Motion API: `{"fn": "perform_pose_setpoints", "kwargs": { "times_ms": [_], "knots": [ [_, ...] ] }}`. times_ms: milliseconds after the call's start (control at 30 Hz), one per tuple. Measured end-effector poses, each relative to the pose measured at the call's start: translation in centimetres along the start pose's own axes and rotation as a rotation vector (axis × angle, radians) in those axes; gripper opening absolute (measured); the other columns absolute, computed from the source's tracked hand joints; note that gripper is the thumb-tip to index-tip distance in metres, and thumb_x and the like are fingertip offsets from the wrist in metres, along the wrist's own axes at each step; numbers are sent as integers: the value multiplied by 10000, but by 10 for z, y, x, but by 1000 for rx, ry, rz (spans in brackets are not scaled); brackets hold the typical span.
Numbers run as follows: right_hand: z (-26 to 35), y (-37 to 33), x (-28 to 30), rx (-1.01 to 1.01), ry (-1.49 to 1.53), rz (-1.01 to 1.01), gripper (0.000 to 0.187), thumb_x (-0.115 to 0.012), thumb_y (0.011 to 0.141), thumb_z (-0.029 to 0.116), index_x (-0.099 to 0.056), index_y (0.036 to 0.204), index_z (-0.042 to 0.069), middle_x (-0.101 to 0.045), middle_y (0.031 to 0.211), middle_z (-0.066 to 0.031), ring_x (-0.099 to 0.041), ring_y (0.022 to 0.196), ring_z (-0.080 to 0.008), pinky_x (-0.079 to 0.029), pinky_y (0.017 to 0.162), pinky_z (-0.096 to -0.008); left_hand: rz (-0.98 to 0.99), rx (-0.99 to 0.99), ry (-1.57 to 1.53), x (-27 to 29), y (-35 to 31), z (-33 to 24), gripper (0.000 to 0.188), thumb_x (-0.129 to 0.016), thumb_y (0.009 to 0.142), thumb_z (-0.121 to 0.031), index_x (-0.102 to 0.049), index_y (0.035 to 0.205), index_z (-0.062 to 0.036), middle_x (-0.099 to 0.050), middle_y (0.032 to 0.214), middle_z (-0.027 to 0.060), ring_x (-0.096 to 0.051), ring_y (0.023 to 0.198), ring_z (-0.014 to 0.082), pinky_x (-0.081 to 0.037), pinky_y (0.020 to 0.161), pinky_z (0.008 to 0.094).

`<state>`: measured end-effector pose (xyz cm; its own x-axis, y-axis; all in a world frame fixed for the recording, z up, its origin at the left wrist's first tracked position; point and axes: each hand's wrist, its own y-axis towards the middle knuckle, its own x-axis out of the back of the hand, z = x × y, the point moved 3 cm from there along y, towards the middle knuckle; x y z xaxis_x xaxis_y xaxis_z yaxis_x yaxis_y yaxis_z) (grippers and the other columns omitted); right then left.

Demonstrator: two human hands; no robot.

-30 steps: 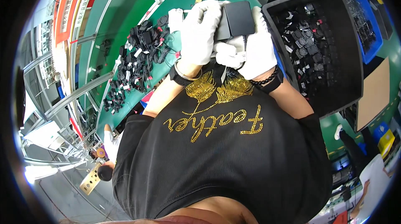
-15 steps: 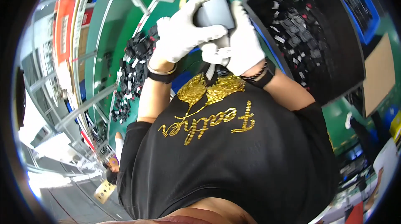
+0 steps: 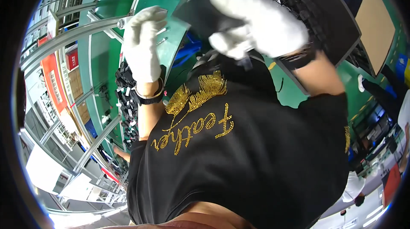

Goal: The person picks up power adapters from a conveyor belt and a table, wipes them with a cloth, and places them into a bin.

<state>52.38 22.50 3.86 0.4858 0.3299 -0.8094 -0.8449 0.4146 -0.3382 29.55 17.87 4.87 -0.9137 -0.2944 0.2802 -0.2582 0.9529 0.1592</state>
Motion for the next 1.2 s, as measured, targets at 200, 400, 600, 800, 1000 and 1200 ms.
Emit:
{"fn": "perform_pose_setpoints", "kwargs": {
  "times_ms": [200,400,600,800,1000,1200],
  "knots": [
    [111,-45,58,365,-1224,-328,673,-682,832,259,-394,1386,9,-589,1141,-192,-599,985,-216,-493,833,-316,41,354,206,21,-30,37,239,-606,933,-180,-635,1069,14,-673,953,94,-620,892,145,-487,851,291],
    [25,45,184,335,-2029,-199,927,-719,687,158,-255,1487,97,-385,1424,-207,-442,1260,-380,-340,1095,-405,-12,566,21,14,-92,70,219,-576,950,-116,-598,1119,21,-642,999,77,-585,872,107,-473,803,245],
    [-64,95,222,104,-2300,500,906,-769,602,156,-365,1403,33,-409,1359,-221,-426,1236,-390,-374,1025,-452,18,681,269,28,-118,52,261,-610,924,-171,-603,1147,-36,-633,1073,92,-607,986,158,-474,877,291],
    [-93,110,260,-35,-2454,412,606,-595,792,126,-397,1349,-7,-438,1306,-223,-470,1124,-383,-400,964,-479,-49,726,335,41,-135,54,275,-655,878,-241,-644,1082,-57,-614,1023,105,-619,921,205,-492,826,322],
    [-125,126,325,102,-2594,339,485,-509,819,133,-482,1295,46,-459,1300,-183,-498,1070,-353,-405,941,-461,-215,629,510,64,-162,79,384,-678,843,-287,-620,1137,-45,-613,1046,146,-629,919,256,-501,824,337],
    [-79,124,190,-305,-2627,397,524,-566,819,179,-494,1318,36,-515,1307,-182,-470,1242,-323,-368,1043,-426,-619,589,831,196,-165,153,512,-692,783,-351,-590,1182,-45,-583,1155,187,-553,1093,340,-453,947,390]
  ]
}}
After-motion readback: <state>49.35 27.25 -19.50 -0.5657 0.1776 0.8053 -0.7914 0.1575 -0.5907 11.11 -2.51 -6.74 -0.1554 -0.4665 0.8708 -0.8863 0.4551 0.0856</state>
